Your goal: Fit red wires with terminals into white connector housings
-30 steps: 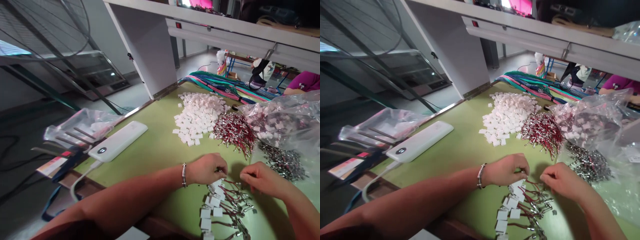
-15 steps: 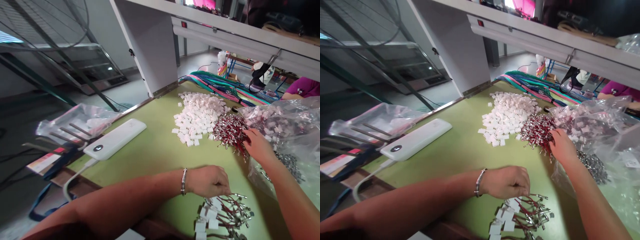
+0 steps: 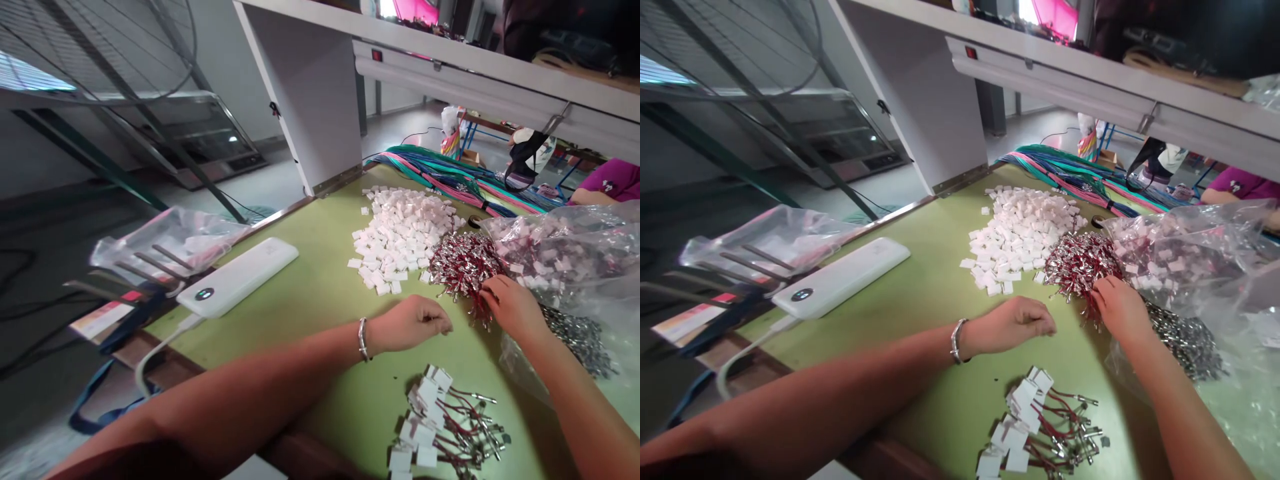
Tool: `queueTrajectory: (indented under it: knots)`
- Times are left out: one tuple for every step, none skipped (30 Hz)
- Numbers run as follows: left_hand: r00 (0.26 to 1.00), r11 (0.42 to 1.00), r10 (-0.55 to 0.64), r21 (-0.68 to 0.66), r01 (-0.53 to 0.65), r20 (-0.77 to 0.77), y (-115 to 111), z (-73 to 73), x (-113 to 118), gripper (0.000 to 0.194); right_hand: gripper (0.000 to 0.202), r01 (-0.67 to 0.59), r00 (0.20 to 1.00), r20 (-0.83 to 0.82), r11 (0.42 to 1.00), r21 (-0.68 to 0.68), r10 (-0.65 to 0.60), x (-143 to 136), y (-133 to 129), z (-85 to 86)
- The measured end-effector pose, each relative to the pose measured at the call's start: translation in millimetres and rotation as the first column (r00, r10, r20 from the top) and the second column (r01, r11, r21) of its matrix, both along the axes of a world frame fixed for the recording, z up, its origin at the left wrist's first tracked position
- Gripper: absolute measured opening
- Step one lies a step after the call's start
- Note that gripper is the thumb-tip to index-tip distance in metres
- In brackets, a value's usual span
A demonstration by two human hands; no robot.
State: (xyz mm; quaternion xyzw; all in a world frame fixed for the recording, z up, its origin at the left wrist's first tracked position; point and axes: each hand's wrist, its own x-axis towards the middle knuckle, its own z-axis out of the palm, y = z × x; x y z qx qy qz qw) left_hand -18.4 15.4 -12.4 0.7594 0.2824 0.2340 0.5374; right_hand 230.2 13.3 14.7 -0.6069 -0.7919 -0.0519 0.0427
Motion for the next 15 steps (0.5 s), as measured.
queueTrajectory:
  knots:
    - [1.0,0.999,0.023,-0.027,-0.023,-0.004,1,-0.2,0,0.022,0.02,0.013,1.0,-0.005,1.0,0.025,-0.013,-2,0,0.9]
    - [0.999,0.998,0.039,-0.052,-0.04,-0.007,2,-0.5,0,0.022,0.022,0.032,0.999,-0.011,0.998,0.046,-0.032,-4,2,1.5]
    - [0.999,0.996,0.05,-0.075,-0.05,-0.01,2,-0.9,0,0.022,0.023,0.053,0.999,-0.014,0.997,0.059,-0.052,-5,5,1.5]
    - [0.999,0.994,0.052,-0.093,-0.053,-0.012,3,-1.3,1,0.022,0.024,0.07,0.998,-0.014,0.996,0.062,-0.069,-7,9,1.1]
    - [0.999,0.993,0.053,-0.103,-0.054,-0.011,3,-1.8,1,0.022,0.024,0.082,0.997,-0.01,0.995,0.055,-0.081,-9,13,0.1]
    - [0.999,0.993,0.053,-0.105,-0.054,-0.008,3,-2.3,1,0.022,0.024,0.086,0.996,-0.004,0.995,0.045,-0.086,-12,17,-1.2]
    - [0.999,0.994,0.052,-0.101,-0.052,-0.006,3,-2.8,2,0.022,0.024,0.086,0.996,0.0,0.996,0.037,-0.086,-14,21,-2.7]
    - [0.999,0.994,0.05,-0.095,-0.051,-0.007,2,-3.3,2,0.022,0.023,0.085,0.996,0.002,0.996,0.032,-0.085,-15,23,-4.2]
    - [0.999,0.995,0.048,-0.088,-0.049,-0.01,2,-3.8,2,0.022,0.02,0.085,0.996,0.0,0.996,0.031,-0.085,-17,25,-5.7]
    - [0.999,0.996,0.046,-0.082,-0.047,-0.016,2,-4.2,3,0.022,0.018,0.084,0.996,-0.006,0.996,0.034,-0.084,-19,26,-6.9]
    - [0.999,0.996,0.044,-0.078,-0.046,-0.022,2,-4.5,3,0.022,0.015,0.08,0.997,-0.017,0.996,0.04,-0.079,-20,26,-7.7]
    - [0.999,0.996,0.042,-0.077,-0.044,-0.028,2,-4.7,3,0.022,0.015,0.073,0.997,-0.033,0.996,0.047,-0.072,-21,26,-7.9]
    - [0.999,0.996,0.044,-0.077,-0.046,-0.03,2,-4.6,3,0.021,0.016,0.064,0.997,-0.055,0.996,0.054,-0.061,-20,26,-7.7]
    - [0.998,0.996,0.046,-0.081,-0.049,-0.031,2,-4.3,3,0.021,0.017,0.053,0.995,-0.082,0.997,0.063,-0.048,-19,25,-6.7]
    - [0.998,0.995,0.049,-0.087,-0.052,-0.03,2,-3.8,2,0.021,0.017,0.043,0.993,-0.114,0.996,0.075,-0.034,-17,24,-5.2]
